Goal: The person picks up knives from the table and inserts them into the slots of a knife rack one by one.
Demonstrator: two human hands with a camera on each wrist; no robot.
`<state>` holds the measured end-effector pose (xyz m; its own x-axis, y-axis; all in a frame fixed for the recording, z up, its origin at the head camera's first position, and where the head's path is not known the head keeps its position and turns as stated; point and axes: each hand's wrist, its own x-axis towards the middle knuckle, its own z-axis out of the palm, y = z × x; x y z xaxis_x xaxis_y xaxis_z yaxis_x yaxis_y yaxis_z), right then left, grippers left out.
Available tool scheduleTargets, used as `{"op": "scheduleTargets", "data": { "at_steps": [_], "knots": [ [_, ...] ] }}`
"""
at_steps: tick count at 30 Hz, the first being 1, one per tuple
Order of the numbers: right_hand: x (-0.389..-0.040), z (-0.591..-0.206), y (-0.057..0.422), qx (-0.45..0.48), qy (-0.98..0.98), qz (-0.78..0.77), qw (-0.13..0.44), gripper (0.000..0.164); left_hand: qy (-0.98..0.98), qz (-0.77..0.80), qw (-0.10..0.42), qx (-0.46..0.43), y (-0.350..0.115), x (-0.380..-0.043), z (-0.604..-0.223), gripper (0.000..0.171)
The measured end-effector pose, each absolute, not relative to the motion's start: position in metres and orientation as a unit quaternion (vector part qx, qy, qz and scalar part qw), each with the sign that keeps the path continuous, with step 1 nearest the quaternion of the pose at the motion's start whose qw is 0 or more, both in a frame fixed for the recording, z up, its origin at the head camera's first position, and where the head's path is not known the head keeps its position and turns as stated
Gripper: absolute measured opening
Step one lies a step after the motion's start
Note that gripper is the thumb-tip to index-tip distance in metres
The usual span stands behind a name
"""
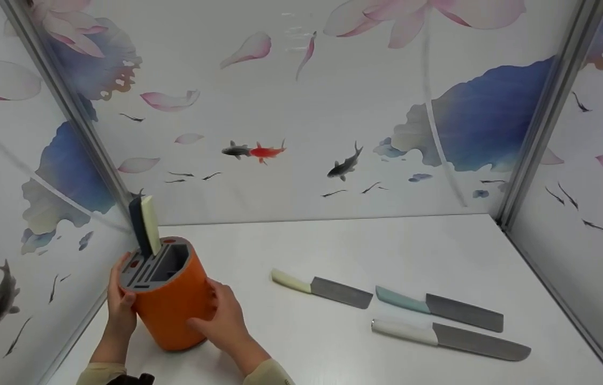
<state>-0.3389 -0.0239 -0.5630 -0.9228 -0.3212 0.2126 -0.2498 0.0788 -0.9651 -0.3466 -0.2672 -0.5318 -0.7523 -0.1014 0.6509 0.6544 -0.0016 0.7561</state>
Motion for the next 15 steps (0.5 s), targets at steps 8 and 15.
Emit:
{"op": "scheduleTargets", "data": {
  "at_steps": [8,15],
  "knots": [
    [-0.336,-0.562,-0.022,-0.194,0.732,-0.652,0.033,0.083,-0.646,-0.695,0.217,-0.23,-0.275,-0.345,-0.553,0.113],
    [-0.335,-0.561,-0.022,-0.197,0.729,-0.655,0.037,0.083,-0.657,-0.694,0.222,-0.196,-0.273,-0.34,-0.551,0.107]
  ]
}}
